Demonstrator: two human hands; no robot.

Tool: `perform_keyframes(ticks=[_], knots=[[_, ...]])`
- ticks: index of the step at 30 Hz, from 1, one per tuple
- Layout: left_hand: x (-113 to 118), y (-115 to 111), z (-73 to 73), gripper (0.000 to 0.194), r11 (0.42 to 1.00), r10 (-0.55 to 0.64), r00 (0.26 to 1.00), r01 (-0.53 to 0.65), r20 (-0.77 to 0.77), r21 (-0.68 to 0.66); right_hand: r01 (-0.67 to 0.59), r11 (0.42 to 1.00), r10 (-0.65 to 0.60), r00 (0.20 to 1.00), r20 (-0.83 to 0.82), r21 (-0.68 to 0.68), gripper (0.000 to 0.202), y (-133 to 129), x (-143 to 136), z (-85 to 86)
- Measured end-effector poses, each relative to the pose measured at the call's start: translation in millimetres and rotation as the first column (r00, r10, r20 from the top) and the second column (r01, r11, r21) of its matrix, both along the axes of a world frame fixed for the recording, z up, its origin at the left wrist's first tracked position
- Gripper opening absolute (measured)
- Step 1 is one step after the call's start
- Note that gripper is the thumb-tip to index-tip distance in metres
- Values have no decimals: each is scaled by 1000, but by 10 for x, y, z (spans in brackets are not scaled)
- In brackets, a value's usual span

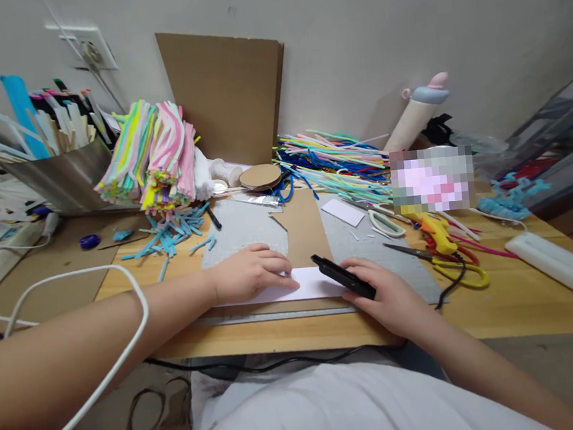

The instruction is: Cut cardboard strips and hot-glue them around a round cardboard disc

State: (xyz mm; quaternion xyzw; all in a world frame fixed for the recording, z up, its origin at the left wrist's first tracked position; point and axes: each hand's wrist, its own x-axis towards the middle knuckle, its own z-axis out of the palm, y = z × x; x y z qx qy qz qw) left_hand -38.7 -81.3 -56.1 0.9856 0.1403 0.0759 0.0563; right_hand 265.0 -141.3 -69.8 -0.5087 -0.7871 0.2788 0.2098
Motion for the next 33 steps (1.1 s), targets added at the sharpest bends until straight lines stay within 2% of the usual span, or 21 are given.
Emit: perform_keyframes(ticks=[15,21,24,27,29,31,33], knots=[[0,-6,-1,43,999,-4,1000,4,11,-34,10,1000,-11,1000,-19,-17,25,-21,16,-1],[6,-12,9,42,999,-6,1000,7,19,-36,43,994,-55,990,-128,-98,25,-14,8,6],[3,-18,24,43,999,-5,1000,6,27,-37,87,982,-123,967,-222,-167,24,-18,14,40],[-2,-23,38,42,999,-6,999,7,38,-39,156,945,-252,908,-336,-286,28,-19,49,107],[-7,-20,34,41,999,-9,999,11,45,-40,158,914,-314,858,-407,-374,35,-10,75,167],[-11,-10,18,40,999,-12,999,14,51,-40,99,857,-400,747,-531,-507,34,9,84,224],[-16,4,-4,39,999,-18,998,20,58,-41,-10,775,-513,574,-638,-631,35,33,64,265]])
